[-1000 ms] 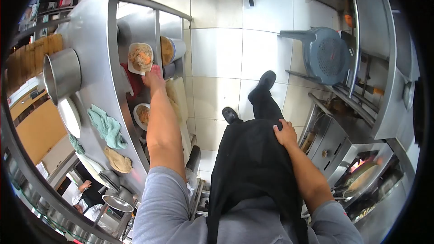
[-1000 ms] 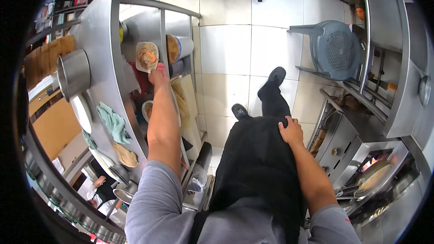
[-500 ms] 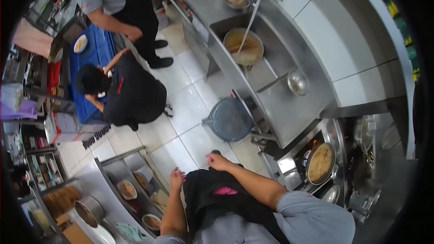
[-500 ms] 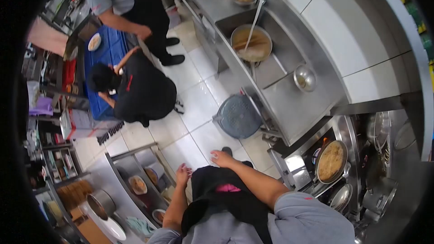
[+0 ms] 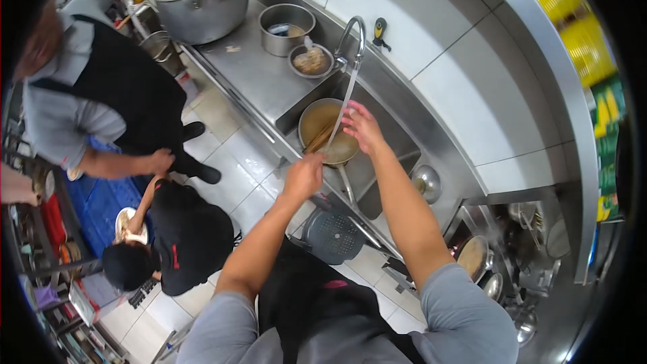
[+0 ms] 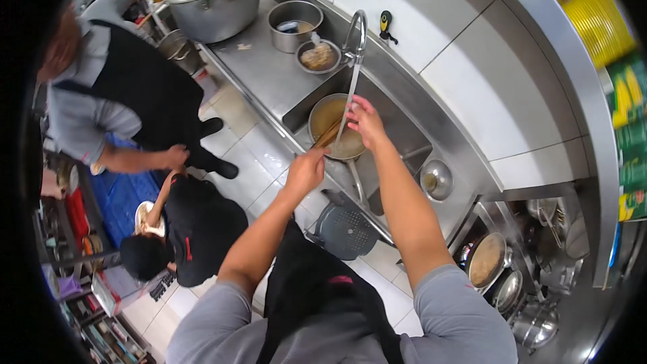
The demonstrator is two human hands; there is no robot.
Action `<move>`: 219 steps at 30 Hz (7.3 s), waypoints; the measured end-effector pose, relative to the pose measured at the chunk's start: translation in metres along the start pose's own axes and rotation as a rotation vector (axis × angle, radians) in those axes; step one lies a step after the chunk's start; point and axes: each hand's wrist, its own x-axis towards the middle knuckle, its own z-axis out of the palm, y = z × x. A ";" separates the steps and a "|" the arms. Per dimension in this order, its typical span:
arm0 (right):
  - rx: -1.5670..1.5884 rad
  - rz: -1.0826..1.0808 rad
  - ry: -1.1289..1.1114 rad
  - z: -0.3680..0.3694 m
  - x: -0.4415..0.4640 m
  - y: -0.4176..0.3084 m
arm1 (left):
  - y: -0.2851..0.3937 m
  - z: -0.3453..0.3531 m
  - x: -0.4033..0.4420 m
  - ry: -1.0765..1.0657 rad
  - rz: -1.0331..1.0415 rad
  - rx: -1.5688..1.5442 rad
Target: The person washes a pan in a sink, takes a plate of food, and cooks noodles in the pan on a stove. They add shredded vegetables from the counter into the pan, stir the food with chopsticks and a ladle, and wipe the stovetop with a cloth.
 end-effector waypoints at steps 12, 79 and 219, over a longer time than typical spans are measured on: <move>-0.769 0.615 0.188 -0.104 -0.063 0.246 | -0.109 0.127 0.123 -0.800 -0.712 0.374; -0.629 0.659 -0.132 -0.124 -0.146 0.064 | -0.014 0.099 0.087 -1.052 -0.004 0.764; -0.349 0.088 -0.442 -0.485 -0.719 0.053 | 0.273 0.320 -0.517 -0.433 -1.165 -0.194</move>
